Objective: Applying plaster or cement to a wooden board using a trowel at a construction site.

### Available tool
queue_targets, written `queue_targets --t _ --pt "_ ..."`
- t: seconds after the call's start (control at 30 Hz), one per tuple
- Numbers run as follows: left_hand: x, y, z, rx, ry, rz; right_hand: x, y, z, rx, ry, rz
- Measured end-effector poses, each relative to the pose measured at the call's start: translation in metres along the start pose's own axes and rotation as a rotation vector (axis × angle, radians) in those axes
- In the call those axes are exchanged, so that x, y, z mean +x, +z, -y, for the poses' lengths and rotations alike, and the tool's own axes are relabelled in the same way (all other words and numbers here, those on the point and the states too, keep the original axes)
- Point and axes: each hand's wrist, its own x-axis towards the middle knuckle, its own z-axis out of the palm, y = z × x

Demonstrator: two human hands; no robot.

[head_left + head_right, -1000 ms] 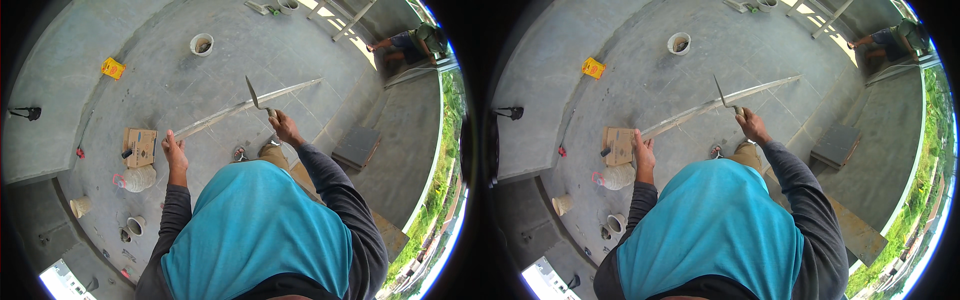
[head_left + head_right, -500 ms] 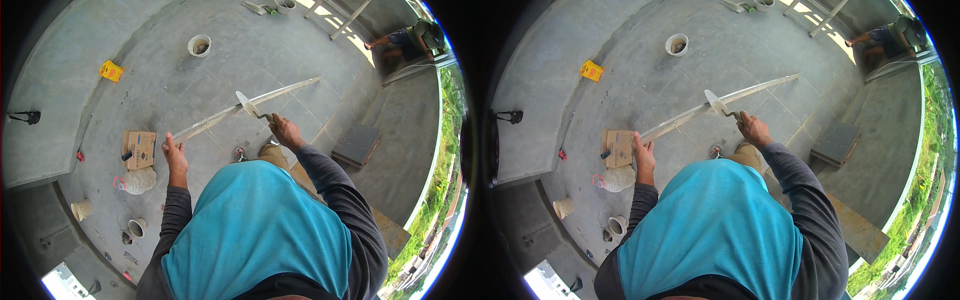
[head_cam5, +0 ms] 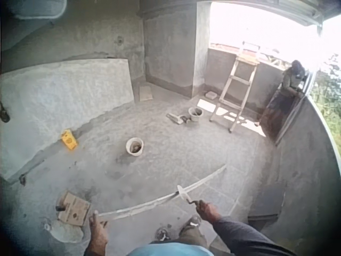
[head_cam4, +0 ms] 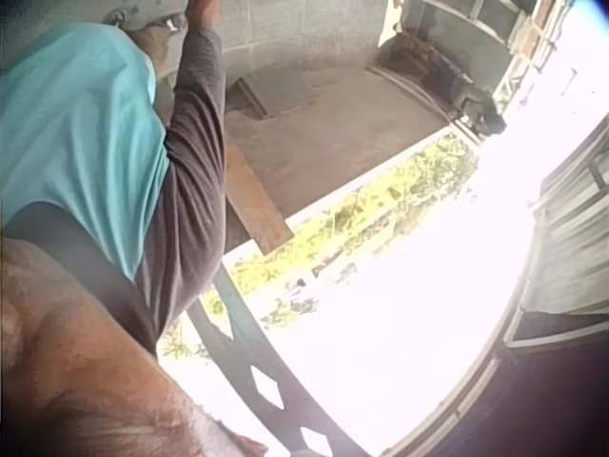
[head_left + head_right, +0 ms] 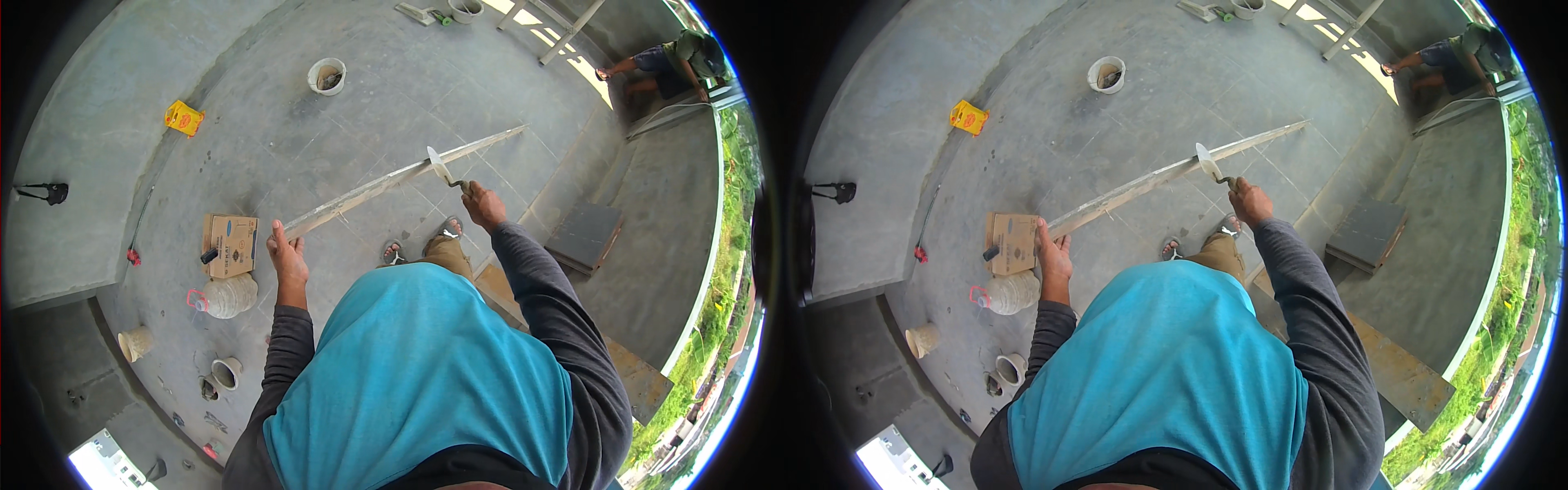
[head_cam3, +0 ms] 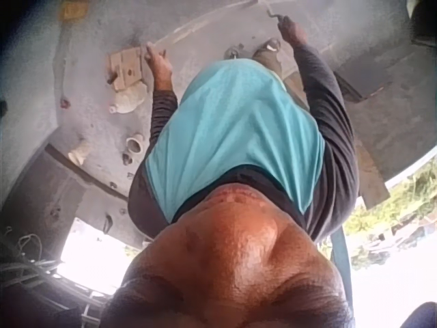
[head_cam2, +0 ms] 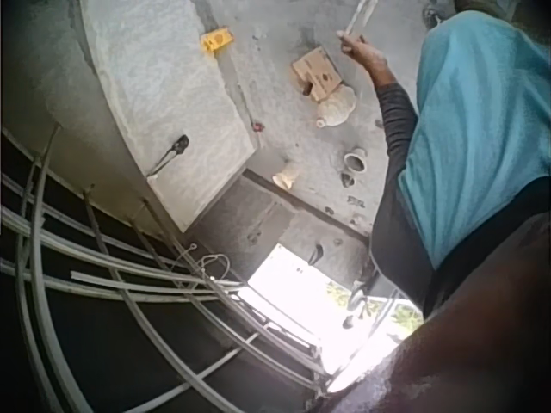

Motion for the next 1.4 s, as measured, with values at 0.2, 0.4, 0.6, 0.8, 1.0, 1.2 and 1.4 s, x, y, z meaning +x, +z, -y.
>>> queue_targets --t 0.2,0.4,0.6,0.8,1.0,1.2,1.4 --pt "0.001 -0.004 0.002 -0.019 -0.020 -0.022 -0.010 -0.004 -0.001 -0.035 -0.101 0.016" --pt "0.000 -0.004 0.000 -0.025 -0.013 -0.017 -0.019 0.016 -0.015 -0.055 -0.037 -0.220" --pt "0.007 0.003 -0.001 -0.038 0.010 -0.020 -0.050 0.008 0.048 -0.061 -0.115 -0.046" --pt "0.009 0.009 -0.007 -0.053 0.044 -0.011 -0.056 -0.005 0.086 0.266 -0.361 -0.029" --pt "0.017 0.012 -0.008 -0.063 0.065 0.021 -0.044 0.012 0.096 0.472 -0.253 0.053" --pt "0.017 0.011 -0.007 -0.043 0.071 0.018 -0.041 0.026 0.100 0.536 -0.208 0.059" --pt "0.025 0.007 -0.005 -0.059 0.025 0.039 -0.035 0.026 0.098 0.604 -0.209 0.103"
